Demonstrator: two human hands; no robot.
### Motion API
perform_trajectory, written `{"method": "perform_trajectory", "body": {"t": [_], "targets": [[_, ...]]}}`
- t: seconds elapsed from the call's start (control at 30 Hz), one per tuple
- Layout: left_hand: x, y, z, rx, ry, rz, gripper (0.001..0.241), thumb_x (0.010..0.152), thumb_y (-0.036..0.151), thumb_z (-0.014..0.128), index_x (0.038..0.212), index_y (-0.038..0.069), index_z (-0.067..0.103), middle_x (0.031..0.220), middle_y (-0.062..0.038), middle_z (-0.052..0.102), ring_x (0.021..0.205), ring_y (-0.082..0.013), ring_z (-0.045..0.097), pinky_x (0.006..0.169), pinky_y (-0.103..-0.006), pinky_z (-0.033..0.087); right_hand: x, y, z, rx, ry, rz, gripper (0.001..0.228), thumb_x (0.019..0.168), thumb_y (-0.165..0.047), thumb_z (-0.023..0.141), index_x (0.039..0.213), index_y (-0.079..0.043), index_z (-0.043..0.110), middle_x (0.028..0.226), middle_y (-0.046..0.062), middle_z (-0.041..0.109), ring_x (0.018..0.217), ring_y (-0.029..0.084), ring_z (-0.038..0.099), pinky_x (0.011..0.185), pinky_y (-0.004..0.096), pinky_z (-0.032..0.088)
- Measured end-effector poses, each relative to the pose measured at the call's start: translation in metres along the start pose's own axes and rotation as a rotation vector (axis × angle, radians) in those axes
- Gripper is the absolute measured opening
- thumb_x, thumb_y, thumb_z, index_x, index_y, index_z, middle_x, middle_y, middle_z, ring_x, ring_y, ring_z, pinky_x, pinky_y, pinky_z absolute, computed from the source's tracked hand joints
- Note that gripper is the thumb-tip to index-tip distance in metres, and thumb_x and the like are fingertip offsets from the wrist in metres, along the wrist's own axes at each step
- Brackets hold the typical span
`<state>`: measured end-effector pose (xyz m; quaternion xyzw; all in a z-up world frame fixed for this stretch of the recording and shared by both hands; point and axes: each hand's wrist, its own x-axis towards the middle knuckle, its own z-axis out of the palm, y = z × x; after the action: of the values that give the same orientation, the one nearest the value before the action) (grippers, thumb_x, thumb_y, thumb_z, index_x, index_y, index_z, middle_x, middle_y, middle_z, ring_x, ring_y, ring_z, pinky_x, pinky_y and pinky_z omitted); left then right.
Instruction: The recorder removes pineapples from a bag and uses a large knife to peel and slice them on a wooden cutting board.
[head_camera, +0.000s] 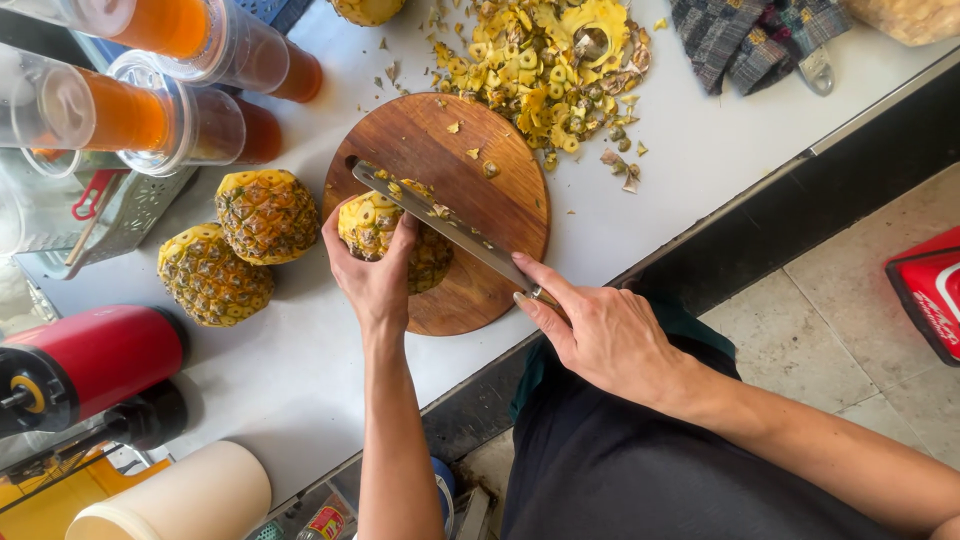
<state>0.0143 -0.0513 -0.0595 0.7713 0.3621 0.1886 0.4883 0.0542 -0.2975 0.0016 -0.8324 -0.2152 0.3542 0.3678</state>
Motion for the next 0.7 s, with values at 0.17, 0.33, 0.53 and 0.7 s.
{"method": "perform_trajectory", "body": {"t": [0.17,0.33,0.53,0.7], "targets": [[0.000,-0.002,0.001,-0.003,0.011,0.000,0.085,0.071,0.040,0.093,0.136,0.003,0.052,0.116,-0.023,0.058,0.113,-0.0352,0.059,0.094,-0.0520,0.052,-0.004,0.000,0.002,-0.010,-0.002,0.013,0.053,0.099,-0.045,0.042,0.150,-0.031,0.047,0.066,0.017,0.073,0.070,0.042,0.074,0.067,0.054,0.057],[-0.002,0.002,0.002,-0.018,0.022,-0.012,0.083,0.072,0.036,0.093,0.136,0.003,0.052,0.115,-0.023,0.058,0.111,-0.0359,0.059,0.094,-0.0529,0.051,0.001,-0.002,0.006,-0.052,-0.012,0.023,0.052,0.099,-0.046,0.042,0.150,-0.033,0.046,0.067,0.017,0.073,0.072,0.043,0.074,0.068,0.055,0.057],[-0.005,-0.009,0.000,-0.005,0.024,0.014,0.082,0.071,0.038,0.094,0.136,0.008,0.053,0.115,-0.019,0.059,0.112,-0.0318,0.058,0.095,-0.0495,0.050,0.022,-0.011,0.011,-0.036,0.075,-0.096,0.051,0.103,-0.042,0.043,0.151,-0.027,0.045,0.068,0.017,0.071,0.069,0.043,0.073,0.068,0.054,0.057],[-0.002,-0.007,-0.005,-0.055,0.014,0.006,0.080,0.071,0.040,0.093,0.134,0.010,0.055,0.117,-0.019,0.059,0.112,-0.0303,0.057,0.092,-0.0469,0.053,0.004,0.002,0.013,-0.051,0.010,0.004,0.051,0.100,-0.042,0.043,0.150,-0.034,0.044,0.068,0.015,0.074,0.070,0.042,0.074,0.068,0.055,0.058]]}}
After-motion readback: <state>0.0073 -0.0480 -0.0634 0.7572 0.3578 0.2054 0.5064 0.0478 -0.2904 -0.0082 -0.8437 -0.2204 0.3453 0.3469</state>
